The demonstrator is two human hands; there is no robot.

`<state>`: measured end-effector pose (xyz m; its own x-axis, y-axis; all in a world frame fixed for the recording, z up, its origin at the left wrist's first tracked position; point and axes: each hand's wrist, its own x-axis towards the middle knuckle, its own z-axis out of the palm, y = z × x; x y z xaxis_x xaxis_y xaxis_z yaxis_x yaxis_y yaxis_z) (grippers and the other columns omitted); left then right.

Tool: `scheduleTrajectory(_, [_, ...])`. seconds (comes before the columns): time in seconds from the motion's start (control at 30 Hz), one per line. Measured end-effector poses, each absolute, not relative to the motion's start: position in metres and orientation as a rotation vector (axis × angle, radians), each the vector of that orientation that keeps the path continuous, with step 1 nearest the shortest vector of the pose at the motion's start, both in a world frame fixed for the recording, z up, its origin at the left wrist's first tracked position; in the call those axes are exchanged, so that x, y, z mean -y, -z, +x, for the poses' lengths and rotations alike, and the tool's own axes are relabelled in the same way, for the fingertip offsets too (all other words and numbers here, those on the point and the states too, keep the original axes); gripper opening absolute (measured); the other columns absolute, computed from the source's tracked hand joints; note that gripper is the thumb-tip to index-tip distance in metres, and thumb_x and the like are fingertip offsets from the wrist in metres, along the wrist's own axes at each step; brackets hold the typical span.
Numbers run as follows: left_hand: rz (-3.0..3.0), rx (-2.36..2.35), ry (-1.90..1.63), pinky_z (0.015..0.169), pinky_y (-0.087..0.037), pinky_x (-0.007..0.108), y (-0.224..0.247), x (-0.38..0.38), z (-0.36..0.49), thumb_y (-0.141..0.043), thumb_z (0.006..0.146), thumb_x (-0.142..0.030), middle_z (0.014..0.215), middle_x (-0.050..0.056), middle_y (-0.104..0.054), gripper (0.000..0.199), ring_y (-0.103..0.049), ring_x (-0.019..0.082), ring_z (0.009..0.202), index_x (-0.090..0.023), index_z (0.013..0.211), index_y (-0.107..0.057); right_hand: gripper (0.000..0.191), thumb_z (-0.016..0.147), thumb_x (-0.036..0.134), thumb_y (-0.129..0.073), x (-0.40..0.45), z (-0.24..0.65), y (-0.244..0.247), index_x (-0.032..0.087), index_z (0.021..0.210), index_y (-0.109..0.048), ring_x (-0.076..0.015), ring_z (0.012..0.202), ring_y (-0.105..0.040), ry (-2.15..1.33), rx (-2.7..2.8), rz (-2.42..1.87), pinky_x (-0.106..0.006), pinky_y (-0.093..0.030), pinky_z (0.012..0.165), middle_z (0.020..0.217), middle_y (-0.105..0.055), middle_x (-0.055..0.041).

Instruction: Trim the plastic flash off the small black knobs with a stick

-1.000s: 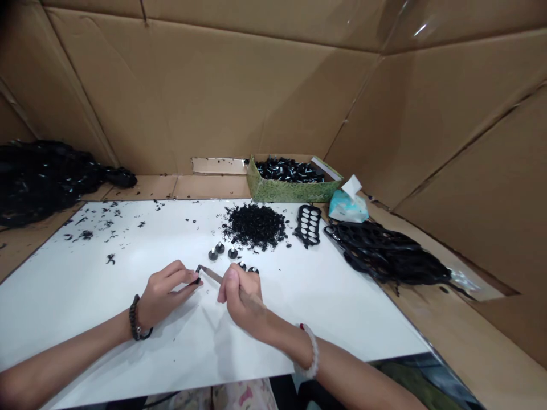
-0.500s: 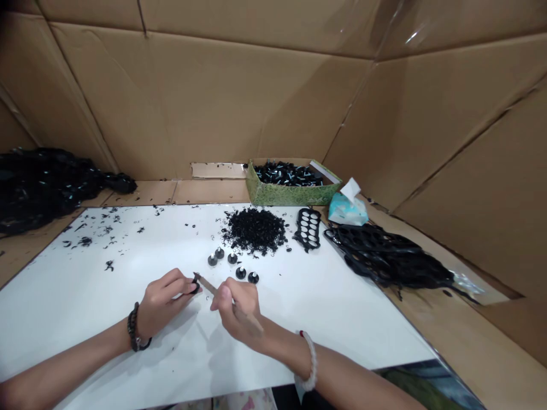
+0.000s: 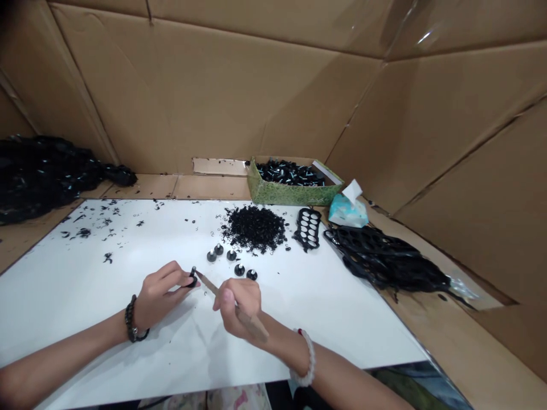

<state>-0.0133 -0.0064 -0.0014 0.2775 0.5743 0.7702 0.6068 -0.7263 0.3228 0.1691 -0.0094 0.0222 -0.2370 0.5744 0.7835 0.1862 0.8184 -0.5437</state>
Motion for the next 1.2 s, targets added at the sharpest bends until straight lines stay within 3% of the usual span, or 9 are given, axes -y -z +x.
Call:
scheduleTrajectory(0.27, [-2.486, 1.153, 1.446, 0.045, -0.041, 0.018, 0.001, 0.007, -0.014, -0.052, 0.081, -0.008, 0.061, -0.001, -0.051, 0.016, -0.050, 0.008, 0.050, -0.017, 0.067, -0.052, 0.029, 0.083, 0.010, -0.030, 0.008, 0.168, -0.020, 0.019, 0.060, -0.045, -0.0086, 0.039, -0.052, -0.404, 1.826, -0.581, -0.018, -0.038, 0.039, 0.045, -0.054, 0.0012])
scheduleTrajectory(0.6, [-2.539, 1.120, 1.370, 0.049, -0.044, 0.018, 0.002, 0.008, -0.015, -0.046, 0.085, -0.014, 0.062, 0.000, -0.054, 0.022, -0.053, 0.008, 0.053, -0.018, 0.065, -0.055, 0.034, 0.089, 0.019, -0.029, 0.011, 0.172, -0.029, 0.019, 0.058, -0.044, -0.0085, 0.039, -0.052, -0.593, 1.858, -0.854, -0.019, -0.040, 0.041, 0.044, -0.057, 0.0012])
scheduleTrajectory(0.87, [-2.539, 1.147, 1.376, 0.050, -0.045, 0.017, 0.004, 0.008, -0.016, -0.047, 0.085, -0.014, 0.063, 0.001, -0.055, 0.022, -0.055, 0.009, 0.055, -0.017, 0.065, -0.055, 0.033, 0.091, 0.020, -0.030, 0.011, 0.173, -0.023, 0.020, 0.061, -0.045, -0.0085, 0.040, -0.050, -0.538, 1.770, -0.715, -0.020, -0.038, 0.041, 0.047, -0.054, 0.0021])
scheduleTrajectory(1.0, [-2.563, 1.141, 1.347, 0.051, -0.046, 0.017, 0.004, 0.008, -0.016, -0.047, 0.085, -0.013, 0.064, 0.001, -0.056, 0.021, -0.056, 0.009, 0.056, -0.017, 0.065, -0.055, 0.010, 0.088, 0.025, -0.043, 0.004, 0.174, -0.027, 0.020, 0.086, -0.051, -0.0109, 0.056, -0.058, -0.596, 1.727, -0.827, -0.022, -0.044, 0.049, 0.076, -0.065, -0.0028])
scheduleTrajectory(1.07, [-2.580, 1.129, 1.316, 0.051, -0.046, 0.017, 0.003, 0.008, -0.017, -0.047, 0.085, -0.013, 0.065, 0.001, -0.057, 0.022, -0.056, 0.008, 0.056, -0.017, 0.065, -0.054, 0.016, 0.090, 0.024, -0.038, -0.002, 0.175, -0.028, 0.021, 0.103, -0.048, -0.0115, 0.063, -0.061, -0.695, 1.761, -0.885, -0.023, -0.047, 0.055, 0.087, -0.066, -0.0050])
scheduleTrajectory(1.2, [-2.613, 1.073, 1.271, 0.052, -0.048, 0.017, 0.002, 0.008, -0.017, -0.047, 0.085, -0.012, 0.067, 0.002, -0.059, 0.021, -0.058, 0.009, 0.057, -0.016, 0.065, -0.053, 0.028, 0.090, 0.016, -0.031, -0.011, 0.179, -0.024, 0.022, 0.112, -0.048, -0.0106, 0.061, -0.061, -0.821, 1.990, -0.875, -0.023, -0.049, 0.060, 0.083, -0.067, -0.0029])
